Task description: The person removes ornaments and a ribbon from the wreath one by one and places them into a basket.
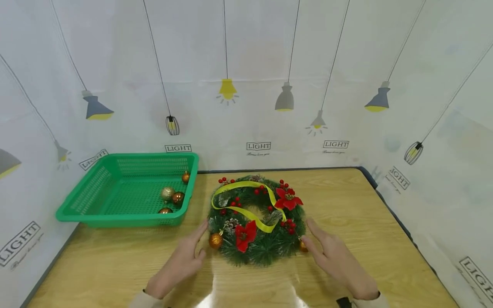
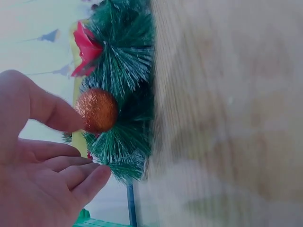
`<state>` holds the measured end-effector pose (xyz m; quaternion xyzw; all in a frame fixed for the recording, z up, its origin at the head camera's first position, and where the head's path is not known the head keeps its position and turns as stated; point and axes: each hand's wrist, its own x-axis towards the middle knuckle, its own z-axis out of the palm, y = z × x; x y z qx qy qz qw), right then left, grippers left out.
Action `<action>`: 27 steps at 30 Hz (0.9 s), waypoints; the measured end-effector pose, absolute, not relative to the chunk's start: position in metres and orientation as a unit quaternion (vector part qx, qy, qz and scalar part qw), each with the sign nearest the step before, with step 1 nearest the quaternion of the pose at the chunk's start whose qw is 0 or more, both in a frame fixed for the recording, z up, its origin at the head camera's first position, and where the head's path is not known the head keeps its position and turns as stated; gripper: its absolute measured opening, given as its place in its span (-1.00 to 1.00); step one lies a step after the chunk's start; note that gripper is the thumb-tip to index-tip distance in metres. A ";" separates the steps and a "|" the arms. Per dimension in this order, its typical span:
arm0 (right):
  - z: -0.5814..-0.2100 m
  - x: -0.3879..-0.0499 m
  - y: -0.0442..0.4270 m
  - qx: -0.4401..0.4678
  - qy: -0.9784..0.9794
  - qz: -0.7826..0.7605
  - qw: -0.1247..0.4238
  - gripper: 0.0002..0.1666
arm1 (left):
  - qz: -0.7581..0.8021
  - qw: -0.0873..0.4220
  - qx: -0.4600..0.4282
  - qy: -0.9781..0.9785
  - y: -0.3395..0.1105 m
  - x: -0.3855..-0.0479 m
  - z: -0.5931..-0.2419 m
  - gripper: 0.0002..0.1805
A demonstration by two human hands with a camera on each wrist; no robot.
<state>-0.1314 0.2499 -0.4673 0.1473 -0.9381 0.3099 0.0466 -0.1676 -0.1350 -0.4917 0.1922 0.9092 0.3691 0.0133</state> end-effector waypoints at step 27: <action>-0.498 -0.165 0.252 0.159 -0.939 0.304 0.010 -0.29 | 0.424 0.059 0.171 0.888 -0.121 -0.159 -0.505 -0.14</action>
